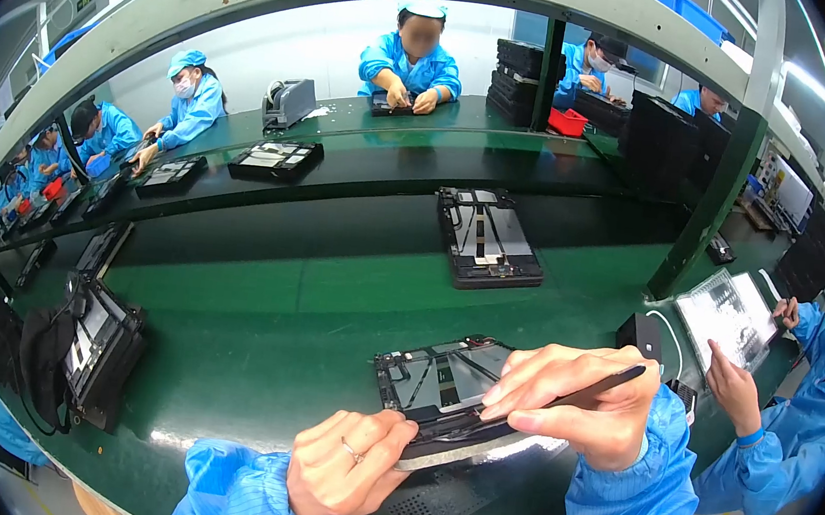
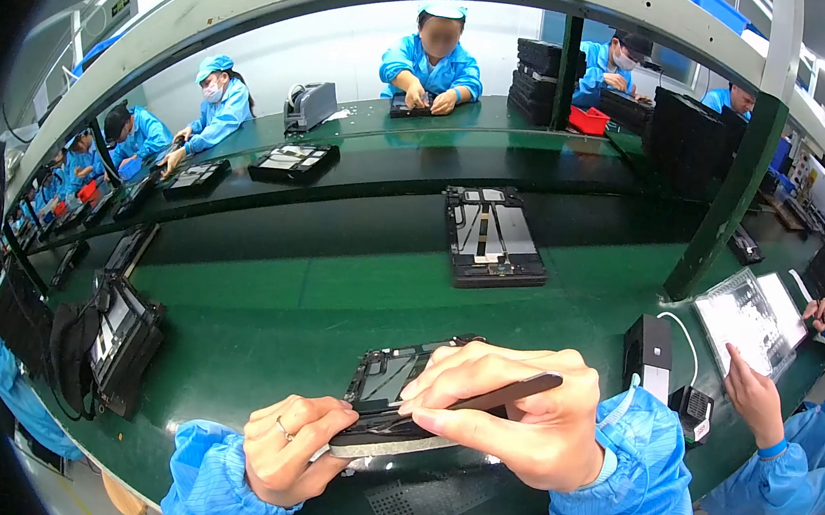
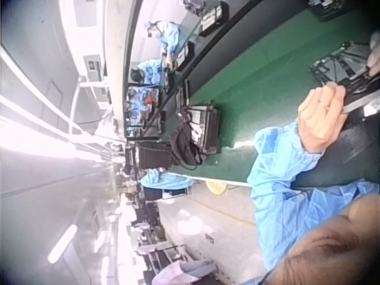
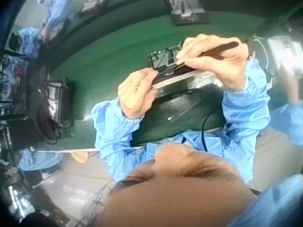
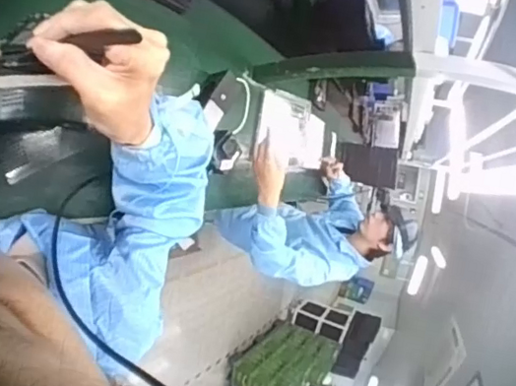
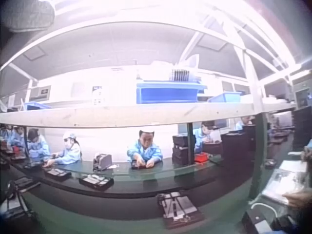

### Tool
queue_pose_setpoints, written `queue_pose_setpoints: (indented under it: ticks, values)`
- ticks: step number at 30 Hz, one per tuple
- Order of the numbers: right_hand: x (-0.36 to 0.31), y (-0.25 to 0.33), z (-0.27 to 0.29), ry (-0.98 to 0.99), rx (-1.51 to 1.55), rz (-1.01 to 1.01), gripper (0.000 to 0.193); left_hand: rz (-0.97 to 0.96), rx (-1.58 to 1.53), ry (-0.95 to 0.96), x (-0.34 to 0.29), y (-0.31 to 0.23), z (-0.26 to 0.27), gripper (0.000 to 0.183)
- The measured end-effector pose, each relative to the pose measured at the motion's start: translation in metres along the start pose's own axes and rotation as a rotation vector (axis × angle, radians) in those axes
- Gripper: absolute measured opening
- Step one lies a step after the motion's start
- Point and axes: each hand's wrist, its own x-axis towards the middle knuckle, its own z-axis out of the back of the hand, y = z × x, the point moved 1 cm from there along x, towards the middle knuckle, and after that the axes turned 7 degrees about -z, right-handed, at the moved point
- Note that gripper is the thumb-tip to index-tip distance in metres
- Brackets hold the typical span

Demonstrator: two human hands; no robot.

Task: The person repeatedly takes tablet frames from a conveyor, uses tweezers to peel small adhesive pads from a sheet and apply them onto the frames, and places the assembled frames back onto the conveyor.

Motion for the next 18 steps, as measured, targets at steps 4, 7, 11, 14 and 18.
queue_pose_setpoints:
  ticks: [4, 7, 11, 14, 18]
  values:
    - [-0.0006, -0.0003, 0.0029, 0.001, 0.022, -0.002, 0.008, -0.001, 0.008, 0.008, 0.0022, -0.0024, -0.0009, 0.042]
    - [-0.0006, -0.0037, 0.0038, -0.003, 0.034, -0.011, 0.008, 0.008, -0.011, 0.02, 0.0017, -0.0009, -0.0025, 0.042]
    - [-0.0036, -0.0051, 0.0054, -0.034, 0.058, -0.019, 0.007, -0.032, 0.006, -0.022, 0.0013, -0.001, -0.0062, 0.047]
    - [-0.0031, -0.0046, 0.0035, -0.056, 0.097, -0.029, 0.007, -0.03, 0.006, -0.021, 0.0026, -0.0023, -0.0049, 0.047]
    - [-0.0026, -0.0068, 0.0011, -0.069, 0.055, -0.022, 0.008, 0.028, 0.005, 0.023, 0.003, -0.0027, -0.0023, 0.041]
